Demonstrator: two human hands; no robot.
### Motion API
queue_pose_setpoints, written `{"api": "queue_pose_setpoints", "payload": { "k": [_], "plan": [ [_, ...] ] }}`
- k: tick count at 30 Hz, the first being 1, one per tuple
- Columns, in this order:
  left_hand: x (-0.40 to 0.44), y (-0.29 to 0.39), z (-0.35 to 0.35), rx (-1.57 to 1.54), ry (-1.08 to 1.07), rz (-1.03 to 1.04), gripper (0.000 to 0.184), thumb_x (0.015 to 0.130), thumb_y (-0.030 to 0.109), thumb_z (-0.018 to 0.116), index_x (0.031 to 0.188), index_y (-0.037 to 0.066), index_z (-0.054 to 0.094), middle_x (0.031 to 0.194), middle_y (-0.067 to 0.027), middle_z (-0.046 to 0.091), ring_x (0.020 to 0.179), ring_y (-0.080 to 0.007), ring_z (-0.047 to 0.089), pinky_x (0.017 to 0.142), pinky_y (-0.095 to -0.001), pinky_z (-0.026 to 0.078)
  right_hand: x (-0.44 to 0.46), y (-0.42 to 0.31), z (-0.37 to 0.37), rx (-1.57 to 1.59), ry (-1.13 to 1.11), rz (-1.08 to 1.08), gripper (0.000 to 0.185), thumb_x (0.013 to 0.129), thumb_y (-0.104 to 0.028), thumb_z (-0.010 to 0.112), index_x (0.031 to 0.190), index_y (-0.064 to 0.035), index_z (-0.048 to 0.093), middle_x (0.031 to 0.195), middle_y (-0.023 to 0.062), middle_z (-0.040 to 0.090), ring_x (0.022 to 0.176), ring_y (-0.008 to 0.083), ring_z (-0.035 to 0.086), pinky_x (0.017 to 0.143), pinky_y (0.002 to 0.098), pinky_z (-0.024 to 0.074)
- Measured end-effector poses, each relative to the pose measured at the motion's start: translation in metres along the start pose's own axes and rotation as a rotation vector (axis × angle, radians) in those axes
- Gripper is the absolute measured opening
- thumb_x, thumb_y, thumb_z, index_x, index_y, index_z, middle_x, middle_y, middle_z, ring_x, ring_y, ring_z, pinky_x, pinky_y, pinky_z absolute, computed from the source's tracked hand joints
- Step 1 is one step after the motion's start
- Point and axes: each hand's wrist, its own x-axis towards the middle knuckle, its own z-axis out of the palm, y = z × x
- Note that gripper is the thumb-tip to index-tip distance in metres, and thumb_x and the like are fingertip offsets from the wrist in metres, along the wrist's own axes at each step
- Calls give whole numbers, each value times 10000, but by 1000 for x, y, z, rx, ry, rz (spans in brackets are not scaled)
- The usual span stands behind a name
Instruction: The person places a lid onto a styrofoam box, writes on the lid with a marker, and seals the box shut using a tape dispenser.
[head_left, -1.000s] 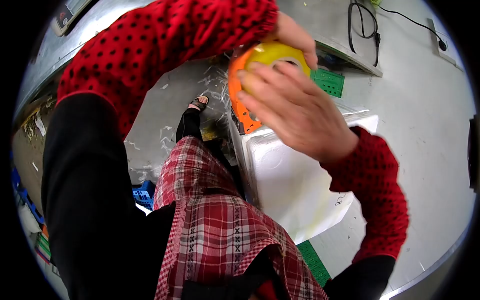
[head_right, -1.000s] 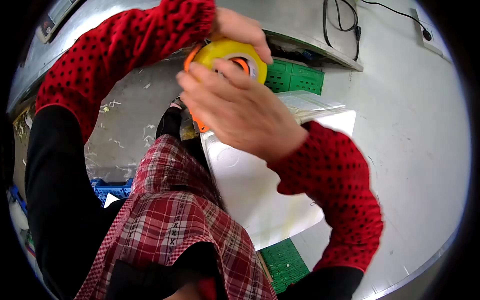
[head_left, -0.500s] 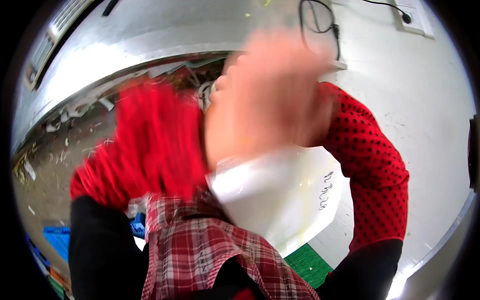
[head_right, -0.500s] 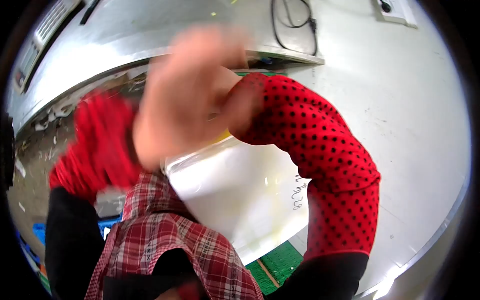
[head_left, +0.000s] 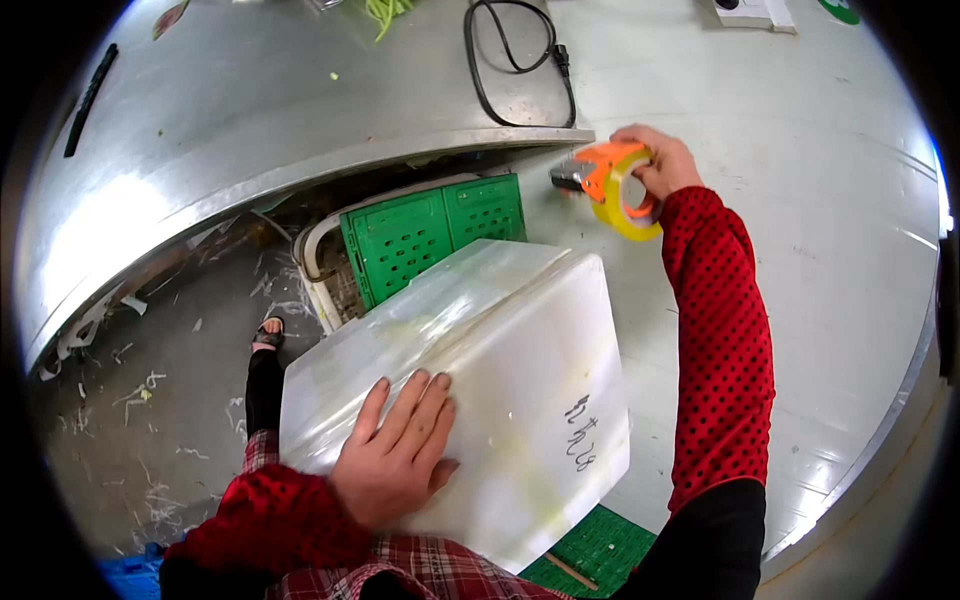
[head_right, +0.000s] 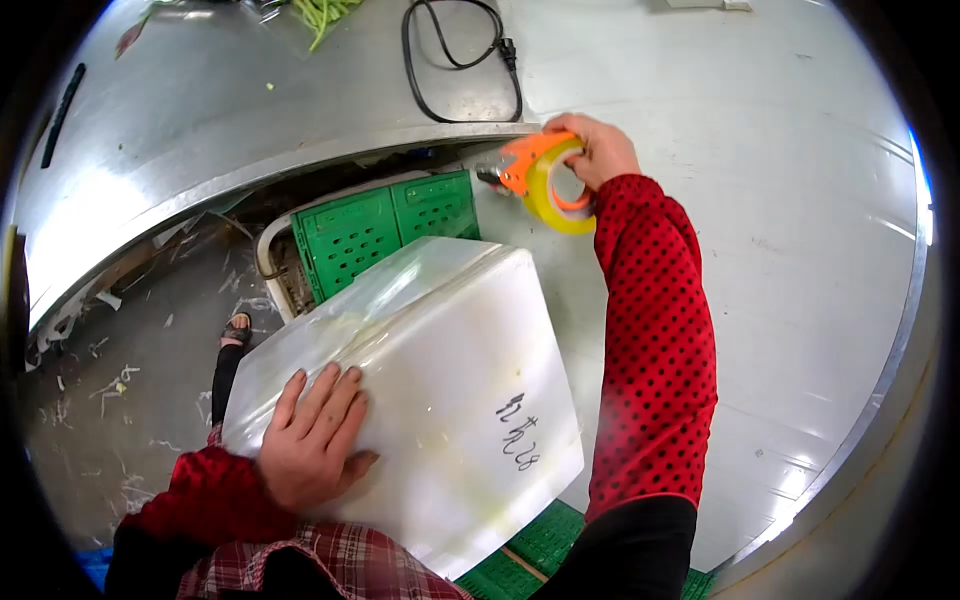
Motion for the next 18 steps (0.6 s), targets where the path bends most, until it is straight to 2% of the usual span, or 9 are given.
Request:
{"api": "queue_pose_setpoints", "payload": {
  "k": [1, 2, 7, 9, 11, 13, 15, 17, 18],
  "plan": [
    [1, -1, 0, 16, -15, -18, 563, 789, 356, 671, 1226, 11, 591, 1402, -160, 506, 1330, -306, 450, 1104, -519, 317, -4, 16, 6, 15, -38, 43, 350, 760, 48, 669, 1064, -126, 658, 964, 60, 698, 864, 262, 663, 795, 317, 526],
    [0, -2, 1, 0, 31, -29, 588, 687, 316, 744, 1168, 1, 620, 1347, -166, 560, 1291, -326, 495, 1095, -513, 339, -11, 20, 10, 45, -77, 86, 376, 750, 58, 668, 1074, -132, 661, 949, 68, 696, 851, 257, 658, 787, 314, 520],
    [4, -5, 4, 30, 45, -35, 563, 716, 342, 716, 1159, 8, 622, 1314, -171, 583, 1256, -347, 524, 1065, -526, 369, -42, 41, 20, 202, -92, 229, 354, 742, 21, 690, 1055, -144, 664, 918, 108, 687, 836, 258, 660, 766, 331, 518],
    [4, -5, 5, 46, 57, -27, 555, 726, 347, 705, 1157, 8, 622, 1304, -174, 589, 1249, -357, 529, 1054, -531, 378, -50, 32, 22, 85, -174, 281, 420, 740, 145, 604, 1096, -75, 646, 926, 102, 677, 858, 198, 641, 804, 312, 508],
    [1, -8, 8, 80, 85, -17, 537, 770, 368, 686, 1149, -6, 619, 1290, -189, 593, 1250, -377, 523, 1040, -549, 383, -62, 38, 28, 83, -151, 236, 452, 729, 147, 616, 1112, -91, 643, 923, 111, 677, 852, 214, 648, 805, 321, 511],
    [-3, -13, 11, 112, 95, -20, 538, 801, 376, 669, 1166, -14, 607, 1295, -212, 580, 1250, -393, 518, 1036, -557, 381, -81, 38, 34, 153, -154, 388, 455, 731, 148, 622, 1114, -97, 642, 938, 111, 679, 868, 220, 653, 810, 322, 513],
    [-11, -18, 18, 152, 81, 8, 539, 833, 383, 652, 1184, -22, 595, 1299, -236, 568, 1250, -409, 514, 1032, -565, 380, -119, 63, 47, 216, -92, 454, 453, 737, 149, 626, 1120, -93, 638, 955, 114, 681, 890, 218, 658, 827, 320, 512],
    [-21, -28, 26, 240, 109, 2, 556, 881, 385, 615, 1230, -44, 559, 1326, -281, 526, 1251, -437, 500, 1028, -575, 377, -181, 97, 63, 314, 106, 489, 391, 745, 18, 709, 1095, -145, 653, 940, 94, 699, 904, 268, 677, 809, 363, 525],
    [-25, -33, 32, 282, 91, 61, 586, 888, 349, 607, 1296, -59, 507, 1368, -305, 477, 1263, -455, 478, 1045, -562, 366, -217, 98, 64, 248, 149, 540, 401, 740, 21, 711, 1102, -140, 649, 942, 98, 699, 909, 275, 675, 817, 354, 530]
  ]
}}
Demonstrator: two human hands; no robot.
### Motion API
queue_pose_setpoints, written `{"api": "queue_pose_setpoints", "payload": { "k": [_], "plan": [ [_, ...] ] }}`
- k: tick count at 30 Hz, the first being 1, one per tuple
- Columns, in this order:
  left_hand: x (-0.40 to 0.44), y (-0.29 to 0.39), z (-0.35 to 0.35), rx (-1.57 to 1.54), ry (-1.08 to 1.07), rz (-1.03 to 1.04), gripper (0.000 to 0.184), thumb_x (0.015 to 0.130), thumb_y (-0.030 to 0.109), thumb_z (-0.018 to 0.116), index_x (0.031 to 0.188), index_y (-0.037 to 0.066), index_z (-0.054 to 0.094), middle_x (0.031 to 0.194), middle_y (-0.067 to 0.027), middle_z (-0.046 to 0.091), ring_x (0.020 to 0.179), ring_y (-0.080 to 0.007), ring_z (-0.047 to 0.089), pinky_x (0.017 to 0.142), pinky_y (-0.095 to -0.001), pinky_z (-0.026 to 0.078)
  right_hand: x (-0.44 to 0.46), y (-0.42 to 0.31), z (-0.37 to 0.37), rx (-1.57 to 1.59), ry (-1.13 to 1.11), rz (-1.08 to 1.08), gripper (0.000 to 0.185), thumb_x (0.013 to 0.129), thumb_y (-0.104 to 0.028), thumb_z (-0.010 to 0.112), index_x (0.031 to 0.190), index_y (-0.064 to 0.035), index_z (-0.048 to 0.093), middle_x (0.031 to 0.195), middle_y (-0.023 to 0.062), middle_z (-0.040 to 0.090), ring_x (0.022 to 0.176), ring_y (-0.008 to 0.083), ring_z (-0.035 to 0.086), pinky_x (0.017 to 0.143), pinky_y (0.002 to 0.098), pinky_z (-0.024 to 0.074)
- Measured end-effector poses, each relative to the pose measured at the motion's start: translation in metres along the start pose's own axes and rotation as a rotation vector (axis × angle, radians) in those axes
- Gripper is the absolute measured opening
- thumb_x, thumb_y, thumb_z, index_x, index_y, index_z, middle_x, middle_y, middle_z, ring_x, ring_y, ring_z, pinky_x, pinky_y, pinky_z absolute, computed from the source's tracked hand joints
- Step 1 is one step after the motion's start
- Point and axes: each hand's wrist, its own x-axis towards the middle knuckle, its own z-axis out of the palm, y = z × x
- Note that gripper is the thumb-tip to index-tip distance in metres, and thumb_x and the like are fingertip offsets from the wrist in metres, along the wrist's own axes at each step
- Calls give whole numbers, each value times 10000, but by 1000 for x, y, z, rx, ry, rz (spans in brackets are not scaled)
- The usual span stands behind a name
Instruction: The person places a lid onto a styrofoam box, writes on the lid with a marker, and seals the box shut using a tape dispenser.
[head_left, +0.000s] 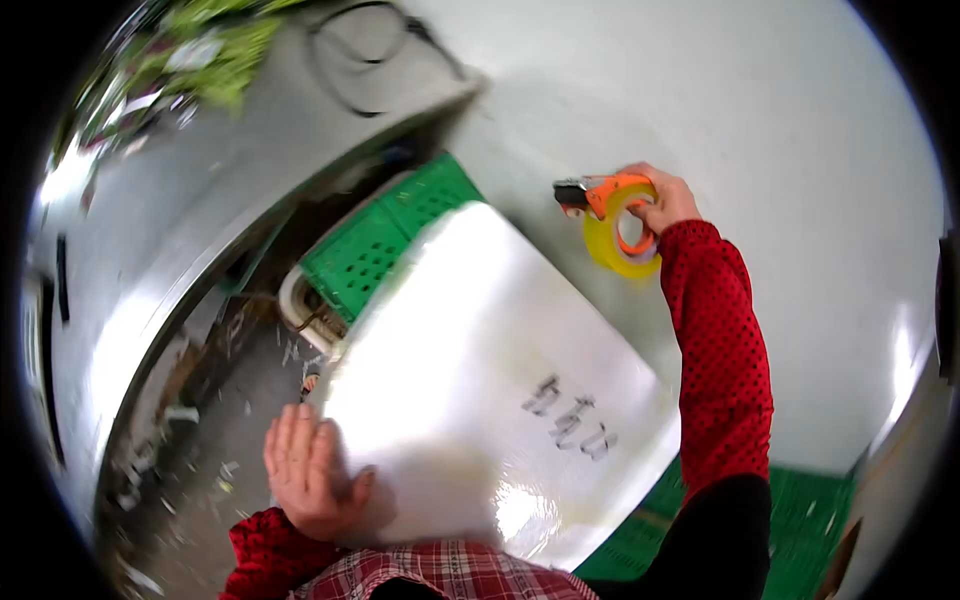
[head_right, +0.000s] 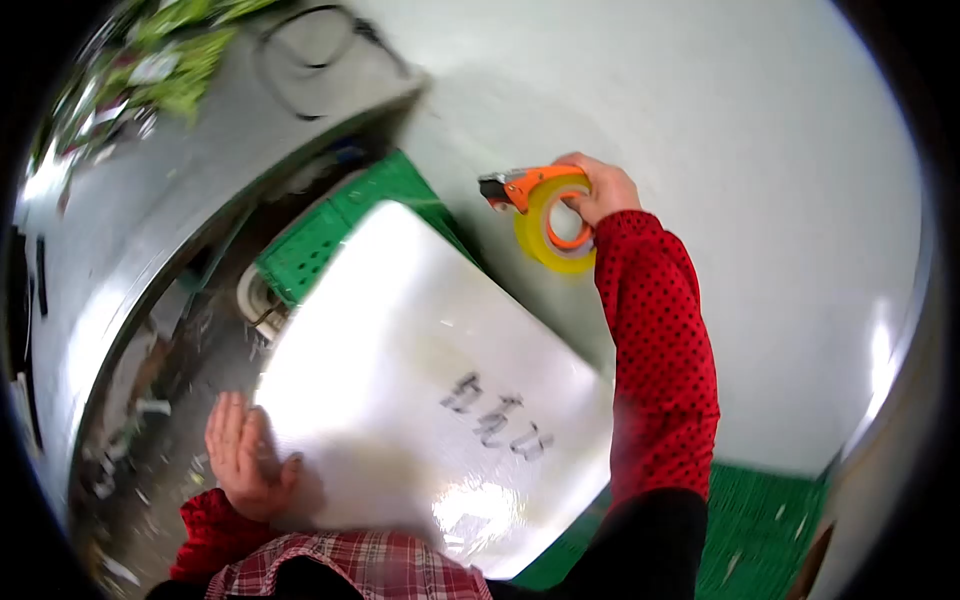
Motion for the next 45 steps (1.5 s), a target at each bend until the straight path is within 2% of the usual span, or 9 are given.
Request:
{"api": "queue_pose_setpoints", "payload": {
  "k": [7, 13, 16, 17, 20, 21, 23, 28, 45],
  "plan": [
    [-5, 14, 29, -36, 3, 105, 554, 936, 214, 493, 1375, -115, 416, 1429, -352, 374, 1332, -488, 371, 1097, -507, 320, -198, 134, -26, -45, 346, 85, 465, 728, 57, 700, 1155, -116, 636, 1100, 82, 677, 988, 277, 659, 846, 352, 543],
    [-21, 22, 52, 62, -69, 267, 595, 994, 265, 412, 1474, -67, 293, 1525, -290, 276, 1407, -425, 302, 1150, -487, 244, -364, 266, -44, -190, 565, 232, 458, 737, 47, 700, 1154, -131, 635, 1085, 67, 678, 981, 274, 662, 851, 358, 552],
    [-40, 67, 74, -183, 10, 80, 591, 1001, 249, 403, 1479, -70, 270, 1536, -272, 261, 1424, -388, 282, 1167, -459, 238, -435, 329, -34, -132, 556, 363, 424, 756, 14, 702, 1135, -160, 627, 1061, 51, 685, 968, 267, 663, 841, 354, 552],
    [-26, 3, 38, -217, -36, 84, 580, 1014, 250, 390, 1483, -65, 259, 1537, -266, 262, 1428, -381, 275, 1163, -444, 256, -425, 250, -51, -187, 567, 426, 387, 765, -20, 704, 1114, -167, 625, 1039, 41, 684, 946, 270, 661, 811, 367, 546],
    [-14, -4, 38, -59, -49, 217, 531, 1041, 248, 361, 1469, -56, 282, 1514, -278, 291, 1409, -381, 310, 1151, -440, 294, -447, 289, -23, -178, 579, 385, 369, 754, -75, 718, 1097, -181, 633, 979, 41, 690, 904, 282, 663, 766, 393, 533],
    [-13, -8, 40, -198, -48, 123, 524, 1036, 246, 388, 1454, -58, 299, 1498, -275, 323, 1361, -386, 389, 1129, -437, 344, -457, 292, -18, -150, 531, 455, 376, 739, -90, 722, 1093, -184, 636, 946, 50, 691, 890, 294, 661, 755, 410, 524],
    [6, -9, 31, 358, 102, 923, 520, 1023, 236, 429, 1440, -58, 329, 1483, -273, 353, 1299, -401, 464, 1087, -455, 404, -474, 297, -12, -86, 509, 543, 383, 725, -104, 727, 1089, -187, 640, 913, 59, 692, 876, 306, 660, 745, 428, 515],
    [4, -7, 22, 172, -86, 520, 513, 1026, 236, 421, 1433, -65, 337, 1478, -270, 363, 1302, -398, 460, 1089, -458, 397, -501, 291, -2, -118, 539, 549, 390, 702, -90, 715, 1080, -165, 651, 887, 93, 685, 864, 322, 653, 739, 454, 506],
    [36, -19, -23, 240, -289, 487, 494, 1038, 236, 394, 1411, -86, 365, 1459, -258, 400, 1316, -387, 448, 1097, -468, 374, -563, 255, 1, -66, 388, 678, 428, 677, -88, 655, 1102, -136, 678, 938, 104, 684, 935, 311, 649, 762, 459, 528]
  ]
}}
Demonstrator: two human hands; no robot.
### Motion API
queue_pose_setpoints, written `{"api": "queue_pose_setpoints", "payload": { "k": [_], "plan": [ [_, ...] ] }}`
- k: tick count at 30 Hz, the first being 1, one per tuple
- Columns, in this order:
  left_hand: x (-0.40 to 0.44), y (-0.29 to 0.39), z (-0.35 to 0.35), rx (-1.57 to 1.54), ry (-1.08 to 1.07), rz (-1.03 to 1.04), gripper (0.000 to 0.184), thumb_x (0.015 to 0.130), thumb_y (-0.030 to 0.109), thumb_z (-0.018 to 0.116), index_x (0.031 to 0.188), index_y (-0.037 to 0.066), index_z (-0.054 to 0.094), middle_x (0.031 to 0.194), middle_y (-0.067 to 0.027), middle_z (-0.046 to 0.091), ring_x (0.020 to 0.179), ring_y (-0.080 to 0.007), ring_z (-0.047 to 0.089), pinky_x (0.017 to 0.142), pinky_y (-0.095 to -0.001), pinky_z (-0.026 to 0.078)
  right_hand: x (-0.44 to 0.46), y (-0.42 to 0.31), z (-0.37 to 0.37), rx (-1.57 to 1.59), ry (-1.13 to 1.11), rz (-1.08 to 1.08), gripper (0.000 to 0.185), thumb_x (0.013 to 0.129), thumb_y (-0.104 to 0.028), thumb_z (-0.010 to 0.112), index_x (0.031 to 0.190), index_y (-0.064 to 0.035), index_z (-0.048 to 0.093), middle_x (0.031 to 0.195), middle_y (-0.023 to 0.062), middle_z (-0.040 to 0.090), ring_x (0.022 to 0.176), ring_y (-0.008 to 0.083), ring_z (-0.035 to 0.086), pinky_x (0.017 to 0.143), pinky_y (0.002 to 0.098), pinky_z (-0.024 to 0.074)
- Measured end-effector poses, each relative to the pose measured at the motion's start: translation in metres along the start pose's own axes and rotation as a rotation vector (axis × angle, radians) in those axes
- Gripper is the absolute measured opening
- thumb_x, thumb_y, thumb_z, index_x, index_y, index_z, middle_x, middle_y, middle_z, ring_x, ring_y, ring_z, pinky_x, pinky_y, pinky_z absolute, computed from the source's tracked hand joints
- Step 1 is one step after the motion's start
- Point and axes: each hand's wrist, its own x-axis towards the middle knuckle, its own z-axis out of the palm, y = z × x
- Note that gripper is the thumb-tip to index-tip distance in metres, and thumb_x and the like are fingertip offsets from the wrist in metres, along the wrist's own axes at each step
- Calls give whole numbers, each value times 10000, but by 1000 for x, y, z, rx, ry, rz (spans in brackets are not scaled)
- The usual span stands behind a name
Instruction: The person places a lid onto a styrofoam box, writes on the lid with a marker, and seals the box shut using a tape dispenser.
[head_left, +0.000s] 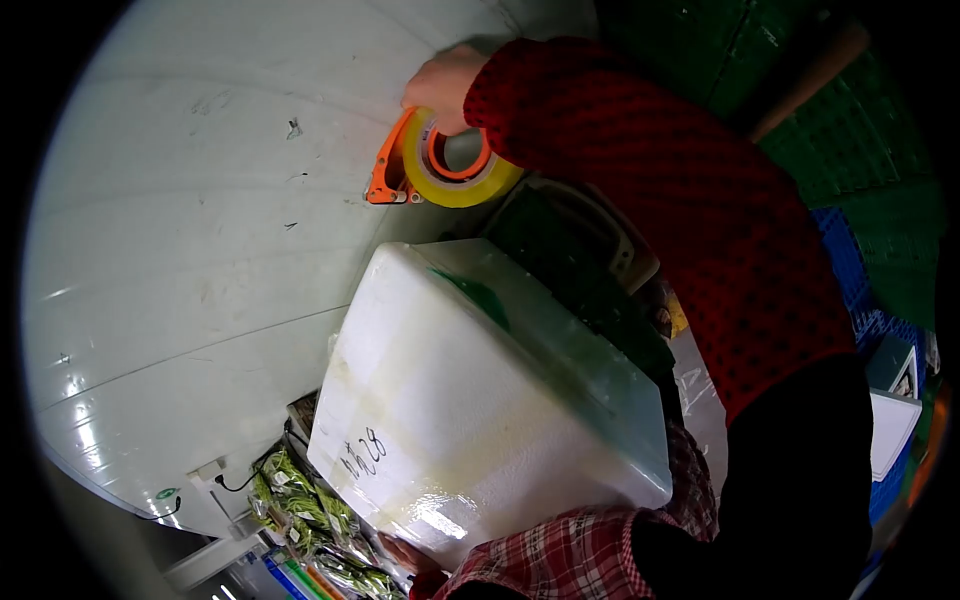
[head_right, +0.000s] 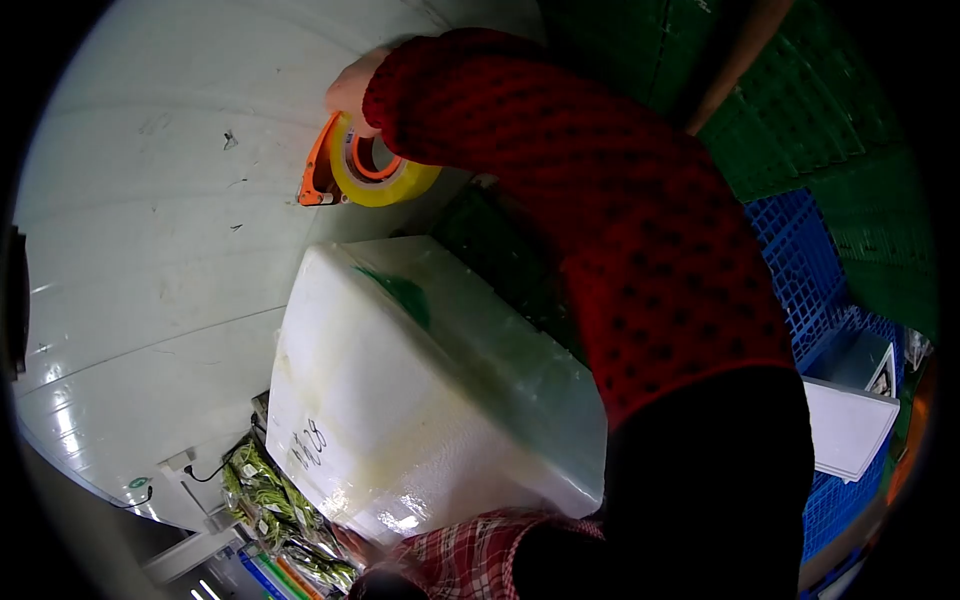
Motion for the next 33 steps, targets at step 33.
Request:
{"api": "queue_pose_setpoints", "payload": {
  "k": [33],
  "plan": [
    [-37, 184, -18, 81, 218, 680, 727, 935, 567, 452, 1410, 18, 422, 1460, -258, 412, 1344, -402, 412, 1074, -535, 322, -640, -161, -10, 473, 281, 862, 516, 660, 11, 709, 1156, -120, 650, 920, 144, 701, 822, 311, 689, 738, 374, 554]
  ]
}}
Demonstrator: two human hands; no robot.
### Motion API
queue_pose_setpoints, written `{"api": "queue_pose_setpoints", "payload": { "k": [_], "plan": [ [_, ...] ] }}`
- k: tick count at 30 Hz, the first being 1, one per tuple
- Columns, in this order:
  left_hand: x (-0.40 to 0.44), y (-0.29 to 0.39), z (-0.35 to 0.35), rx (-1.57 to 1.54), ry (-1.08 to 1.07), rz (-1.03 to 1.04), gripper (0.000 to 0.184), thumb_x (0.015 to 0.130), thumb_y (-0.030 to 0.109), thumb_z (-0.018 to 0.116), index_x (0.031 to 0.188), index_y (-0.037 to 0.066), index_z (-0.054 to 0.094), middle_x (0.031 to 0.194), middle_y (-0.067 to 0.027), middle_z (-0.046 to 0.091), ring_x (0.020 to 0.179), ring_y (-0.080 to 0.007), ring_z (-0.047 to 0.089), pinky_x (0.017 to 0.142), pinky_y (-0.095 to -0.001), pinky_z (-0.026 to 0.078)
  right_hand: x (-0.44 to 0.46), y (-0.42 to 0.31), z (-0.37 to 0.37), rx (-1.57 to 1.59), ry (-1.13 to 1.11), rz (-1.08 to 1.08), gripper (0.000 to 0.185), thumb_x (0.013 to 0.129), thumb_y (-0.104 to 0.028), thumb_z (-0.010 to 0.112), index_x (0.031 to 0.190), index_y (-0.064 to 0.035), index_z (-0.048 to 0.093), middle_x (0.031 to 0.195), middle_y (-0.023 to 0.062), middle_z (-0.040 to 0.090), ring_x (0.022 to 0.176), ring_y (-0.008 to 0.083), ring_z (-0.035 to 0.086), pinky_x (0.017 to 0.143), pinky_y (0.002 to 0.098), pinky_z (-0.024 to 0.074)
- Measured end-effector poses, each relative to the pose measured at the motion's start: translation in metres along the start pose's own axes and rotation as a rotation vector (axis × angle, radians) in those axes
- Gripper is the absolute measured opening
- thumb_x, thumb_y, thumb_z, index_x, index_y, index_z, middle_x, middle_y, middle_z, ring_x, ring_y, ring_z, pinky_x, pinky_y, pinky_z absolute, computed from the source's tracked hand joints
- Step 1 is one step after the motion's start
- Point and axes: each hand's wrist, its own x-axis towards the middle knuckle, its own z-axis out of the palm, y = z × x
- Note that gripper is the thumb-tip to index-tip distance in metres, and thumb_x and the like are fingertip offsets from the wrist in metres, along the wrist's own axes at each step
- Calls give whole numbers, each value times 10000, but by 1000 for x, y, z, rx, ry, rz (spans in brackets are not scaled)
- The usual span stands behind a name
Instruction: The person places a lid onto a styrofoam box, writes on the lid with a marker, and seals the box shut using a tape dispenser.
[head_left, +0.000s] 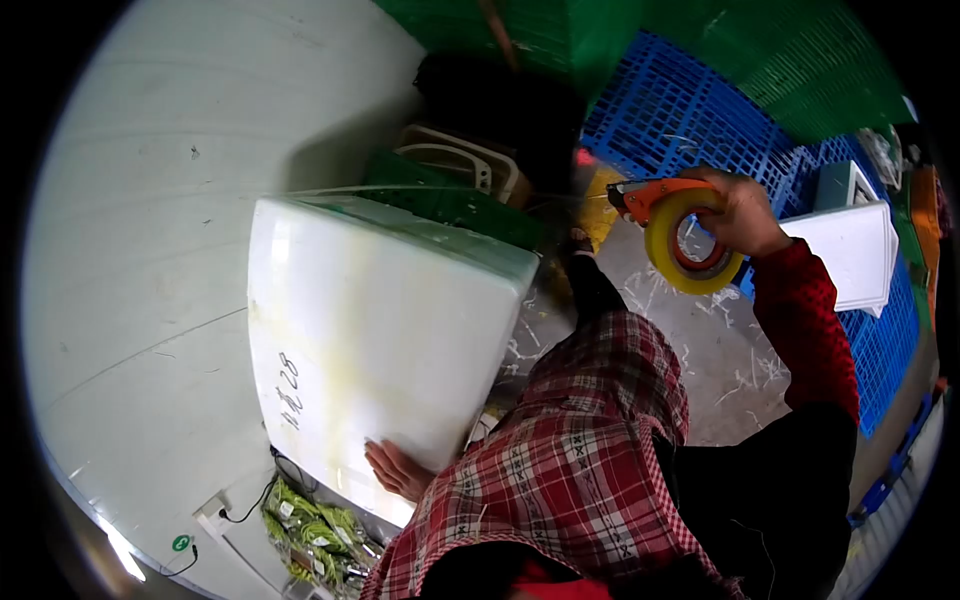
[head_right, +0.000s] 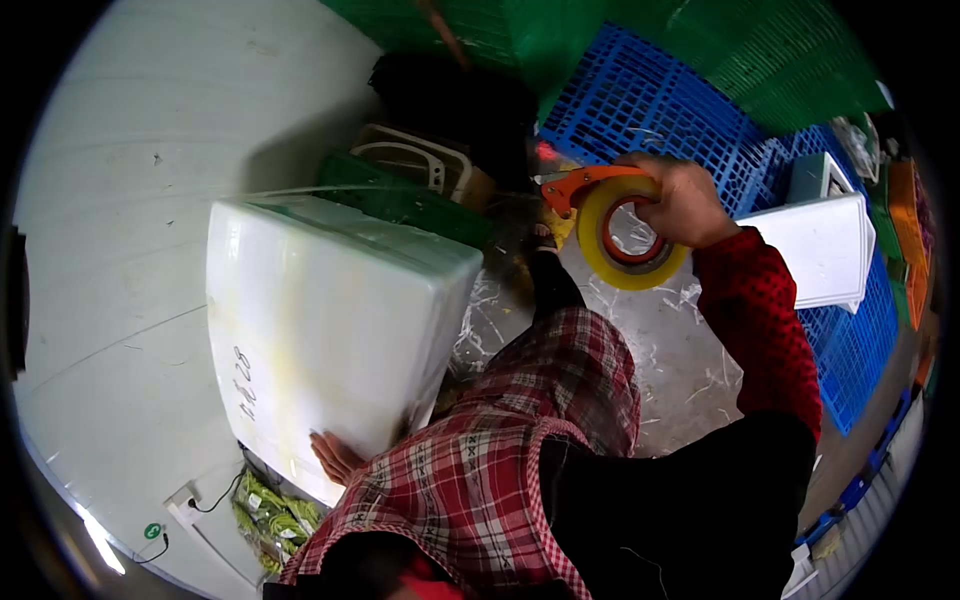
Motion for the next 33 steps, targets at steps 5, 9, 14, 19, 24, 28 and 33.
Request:
{"api": "queue_pose_setpoints", "payload": {
  "k": [5, 9, 14, 19, 24, 28, 33],
  "plan": [
    [-1, -10, -11, -58, -91, -8, 1068, 718, 751, 603, 1464, 28, 353, 1495, -250, 359, 1375, -414, 346, 1101, -558, 257, -41, -30, 15, -100, 1, 1, 508, 654, -69, 737, 1148, -143, 643, 910, 153, 699, 807, 343, 676, 733, 412, 541],
    [5, -5, -19, -132, -144, -39, 1101, 658, 663, 710, 1479, 34, 332, 1542, -207, 296, 1412, -396, 271, 1118, -552, 210, -54, -28, 40, -206, 47, 14, 477, 667, -118, 722, 1135, -149, 635, 906, 147, 700, 839, 346, 669, 728, 423, 531],
    [2, -2, -19, -136, -95, -36, 1066, 689, 655, 715, 1477, 42, 342, 1531, -201, 322, 1401, -390, 292, 1107, -554, 222, -78, -44, 54, -223, 24, 87, 487, 665, -153, 727, 1141, -163, 627, 868, 167, 688, 812, 371, 662, 733, 444, 528],
    [-1, -5, -16, -119, -68, -41, 1068, 687, 668, 716, 1476, 49, 349, 1520, -200, 342, 1392, -393, 309, 1095, -562, 240, -111, -65, 72, -253, 23, 123, 493, 665, -195, 736, 1144, -148, 627, 811, 184, 677, 765, 374, 665, 696, 448, 532],
    [-6, -14, -13, -145, -11, -42, 1065, 675, 660, 733, 1466, 46, 371, 1514, -204, 354, 1386, -394, 323, 1087, -567, 257, -160, -109, 123, -127, 111, 208, 478, 687, -280, 740, 1107, -83, 628, 794, 197, 671, 788, 395, 663, 691, 489, 522],
    [-14, -13, -11, -276, 199, 33, 857, 714, 522, 774, 1357, 35, 485, 1370, -202, 495, 1258, -385, 456, 1027, -538, 342, -184, -154, 184, 127, 145, 342, 678, 702, -338, 743, 1277, -53, 525, 945, 259, 678, 881, 436, 654, 778, 503, 513],
    [-80, 46, -25, -970, 44, 14, 431, 788, 315, 775, 1063, 11, 642, 1029, -147, 657, 888, -285, 637, 741, -380, 501, -184, -166, 234, 415, 223, 250, 707, 746, -342, 738, 1323, -24, 482, 1086, 282, 645, 1022, 435, 620, 888, 457, 488]
  ]
}}
